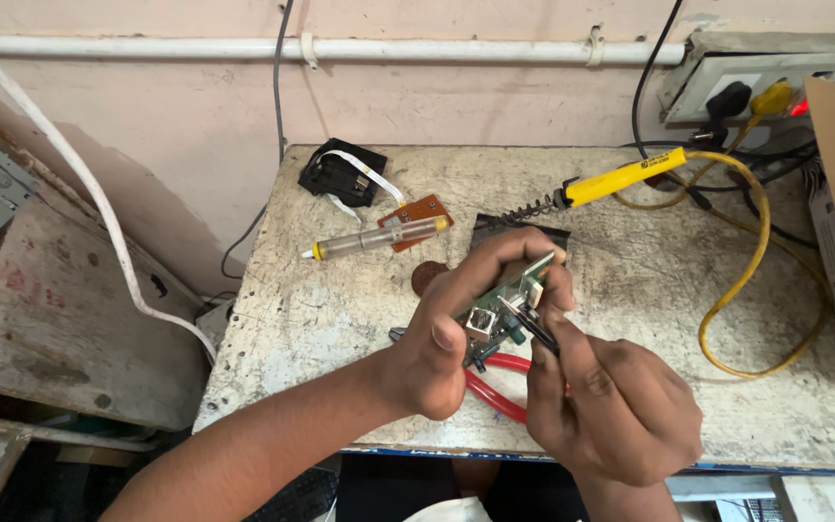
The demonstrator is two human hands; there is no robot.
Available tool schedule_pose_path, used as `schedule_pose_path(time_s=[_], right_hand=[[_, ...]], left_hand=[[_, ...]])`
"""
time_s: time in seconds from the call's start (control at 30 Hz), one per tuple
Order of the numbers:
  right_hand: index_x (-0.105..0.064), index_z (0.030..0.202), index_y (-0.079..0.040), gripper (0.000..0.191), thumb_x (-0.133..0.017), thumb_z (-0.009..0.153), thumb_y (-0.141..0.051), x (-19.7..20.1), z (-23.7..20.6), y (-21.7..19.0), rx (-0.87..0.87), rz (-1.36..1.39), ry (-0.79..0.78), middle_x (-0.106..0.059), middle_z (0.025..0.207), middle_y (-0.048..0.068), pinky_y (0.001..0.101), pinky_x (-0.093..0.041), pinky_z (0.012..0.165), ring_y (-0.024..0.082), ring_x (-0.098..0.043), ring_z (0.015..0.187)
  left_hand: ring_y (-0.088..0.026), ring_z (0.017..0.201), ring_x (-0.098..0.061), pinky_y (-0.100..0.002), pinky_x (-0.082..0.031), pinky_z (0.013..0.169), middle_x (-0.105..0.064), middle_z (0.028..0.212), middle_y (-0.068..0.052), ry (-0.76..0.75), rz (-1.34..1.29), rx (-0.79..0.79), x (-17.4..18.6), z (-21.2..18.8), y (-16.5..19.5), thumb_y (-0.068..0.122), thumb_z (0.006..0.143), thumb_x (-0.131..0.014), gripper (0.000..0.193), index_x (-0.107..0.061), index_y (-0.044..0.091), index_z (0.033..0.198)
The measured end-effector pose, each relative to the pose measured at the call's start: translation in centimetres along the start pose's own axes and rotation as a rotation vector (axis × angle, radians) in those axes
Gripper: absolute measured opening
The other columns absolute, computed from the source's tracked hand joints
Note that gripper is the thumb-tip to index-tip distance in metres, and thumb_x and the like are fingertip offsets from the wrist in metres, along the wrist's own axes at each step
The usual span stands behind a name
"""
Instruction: The person holds a green circuit board on a workbench and solders its components with a soldering iron, repositioning the board between joints. They then use pliers to grip and remove a component from the board and continue working on it by hand.
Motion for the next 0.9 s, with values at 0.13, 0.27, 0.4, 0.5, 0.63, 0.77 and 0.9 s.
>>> schedule_pose_path(time_s=[0.13, 0.27, 0.4, 0.5, 0.63, 0.77, 0.9], right_hand=[[-0.076, 0.109, 0.001, 0.015, -0.077, 0.095, -0.003, -0.15, 0.02, 0.26, -0.006, 0.055, 0.020, -0.070, 0.082, 0.007, 0.0263, -0.052, 0.058, 0.016, -0.067, 0.068], [-0.077, 0.106, 0.003, 0.017, -0.077, 0.090, -0.003, -0.10, -0.13, 0.33, -0.025, 0.043, 0.017, -0.068, 0.076, 0.008, 0.0297, -0.051, 0.059, 0.016, -0.065, 0.064], [-0.076, 0.111, 0.001, 0.017, -0.077, 0.095, -0.004, -0.12, -0.18, 0.37, -0.022, 0.064, 0.010, -0.070, 0.082, 0.008, 0.0259, -0.051, 0.058, 0.015, -0.067, 0.066], [-0.076, 0.109, 0.002, 0.017, -0.077, 0.093, -0.004, -0.18, -0.16, 0.37, -0.021, 0.061, 0.010, -0.069, 0.079, 0.007, 0.0272, -0.051, 0.058, 0.016, -0.066, 0.067], [-0.076, 0.107, 0.002, 0.017, -0.078, 0.091, -0.003, -0.21, -0.12, 0.38, -0.019, 0.058, 0.012, -0.067, 0.075, 0.007, 0.0294, -0.050, 0.058, 0.016, -0.065, 0.063], [-0.076, 0.107, 0.002, 0.016, -0.078, 0.091, -0.002, -0.13, -0.18, 0.22, -0.005, 0.034, 0.004, -0.067, 0.077, 0.007, 0.0279, -0.051, 0.056, 0.017, -0.066, 0.065], [-0.076, 0.110, 0.004, 0.018, -0.077, 0.092, 0.002, -0.19, -0.28, -0.11, 0.005, 0.010, 0.002, -0.067, 0.080, 0.007, 0.0285, -0.053, 0.058, 0.018, -0.067, 0.067]], left_hand=[[-0.016, 0.116, -0.057, -0.034, -0.052, 0.104, -0.058, 0.127, -0.014, 0.007, -0.081, 0.034, -0.19, 0.09, -0.20, 0.083, 0.101, -0.031, 0.097, -0.034, -0.001, 0.152], [-0.017, 0.118, -0.055, -0.037, -0.052, 0.111, -0.057, 0.128, -0.015, 0.024, -0.213, 0.078, -0.27, 0.15, -0.42, 0.083, 0.099, -0.036, 0.099, -0.033, 0.000, 0.152], [-0.017, 0.120, -0.054, -0.037, -0.051, 0.112, -0.055, 0.130, -0.015, 0.026, -0.207, 0.068, -0.21, 0.12, -0.45, 0.083, 0.099, -0.037, 0.100, -0.032, -0.001, 0.152], [-0.018, 0.124, -0.055, -0.037, -0.051, 0.112, -0.055, 0.131, -0.015, 0.026, -0.193, 0.072, -0.24, 0.08, -0.40, 0.083, 0.098, -0.036, 0.101, -0.032, -0.001, 0.155], [-0.018, 0.123, -0.057, -0.037, -0.052, 0.110, -0.056, 0.129, -0.015, 0.019, -0.194, 0.073, -0.36, 0.16, -0.30, 0.083, 0.098, -0.035, 0.101, -0.032, 0.000, 0.157], [-0.016, 0.115, -0.054, -0.034, -0.051, 0.109, -0.056, 0.127, -0.014, 0.023, -0.162, 0.066, -0.51, 0.04, -0.13, 0.083, 0.100, -0.033, 0.099, -0.032, -0.002, 0.151], [-0.015, 0.110, -0.054, -0.032, -0.050, 0.101, -0.055, 0.125, -0.014, 0.037, -0.148, 0.065, -0.75, -0.05, -0.20, 0.084, 0.100, -0.030, 0.100, -0.032, -0.002, 0.150]])
Point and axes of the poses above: each hand's wrist, its own z-axis towards the middle knuckle, its own x-axis out of the back of the hand, y = z × x, the point moved 1 cm from there along z, towards the middle knuckle
